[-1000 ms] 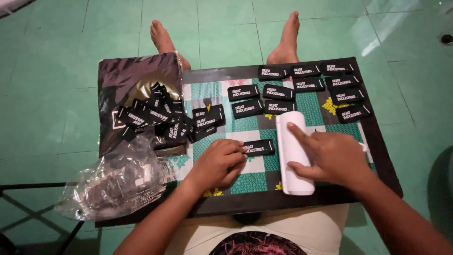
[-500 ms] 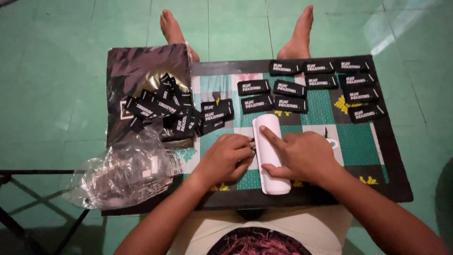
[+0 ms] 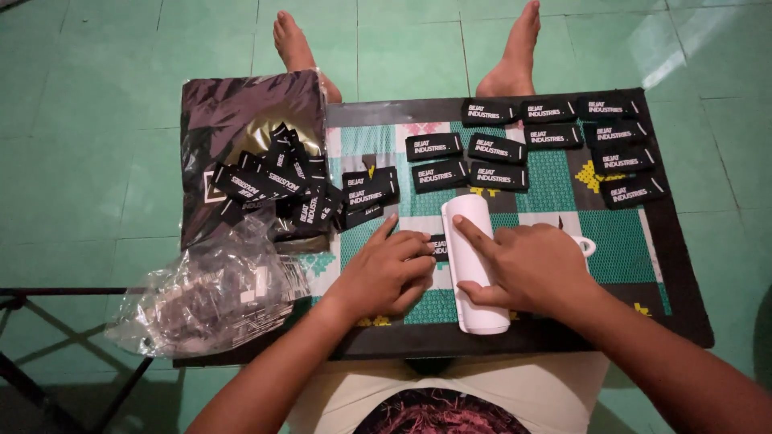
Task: The person sits on the floor and folds small black rectangular tags on a low table. They use a white handheld roller to press the folded tags flat and then arrange them in rows on the table.
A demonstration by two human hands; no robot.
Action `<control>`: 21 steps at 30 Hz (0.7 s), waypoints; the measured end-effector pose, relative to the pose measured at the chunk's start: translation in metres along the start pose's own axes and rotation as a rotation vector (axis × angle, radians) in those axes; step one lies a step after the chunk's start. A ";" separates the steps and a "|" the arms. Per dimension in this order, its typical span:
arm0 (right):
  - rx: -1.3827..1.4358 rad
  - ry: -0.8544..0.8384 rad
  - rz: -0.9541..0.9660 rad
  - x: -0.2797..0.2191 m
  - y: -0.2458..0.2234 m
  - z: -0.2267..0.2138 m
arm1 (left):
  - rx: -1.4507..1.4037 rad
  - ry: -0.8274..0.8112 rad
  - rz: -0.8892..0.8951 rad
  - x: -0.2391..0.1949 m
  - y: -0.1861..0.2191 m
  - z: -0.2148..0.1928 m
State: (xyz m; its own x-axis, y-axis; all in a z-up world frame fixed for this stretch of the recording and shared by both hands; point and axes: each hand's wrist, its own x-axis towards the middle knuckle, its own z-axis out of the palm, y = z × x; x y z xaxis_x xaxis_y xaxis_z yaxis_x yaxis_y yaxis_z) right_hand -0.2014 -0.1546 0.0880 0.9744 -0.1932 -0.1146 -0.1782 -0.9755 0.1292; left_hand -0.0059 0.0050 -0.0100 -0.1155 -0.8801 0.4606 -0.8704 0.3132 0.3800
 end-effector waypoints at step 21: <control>0.027 0.034 0.032 -0.019 0.015 0.007 | 0.030 -0.085 0.044 0.001 0.003 -0.011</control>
State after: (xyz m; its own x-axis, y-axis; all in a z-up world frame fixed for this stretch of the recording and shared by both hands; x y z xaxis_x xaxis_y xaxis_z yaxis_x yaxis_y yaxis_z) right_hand -0.2237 -0.1658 0.0856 0.9723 -0.2207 -0.0771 -0.2121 -0.9715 0.1059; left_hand -0.0029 0.0092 0.0006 -0.1929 -0.8931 0.4063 -0.8773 0.3424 0.3363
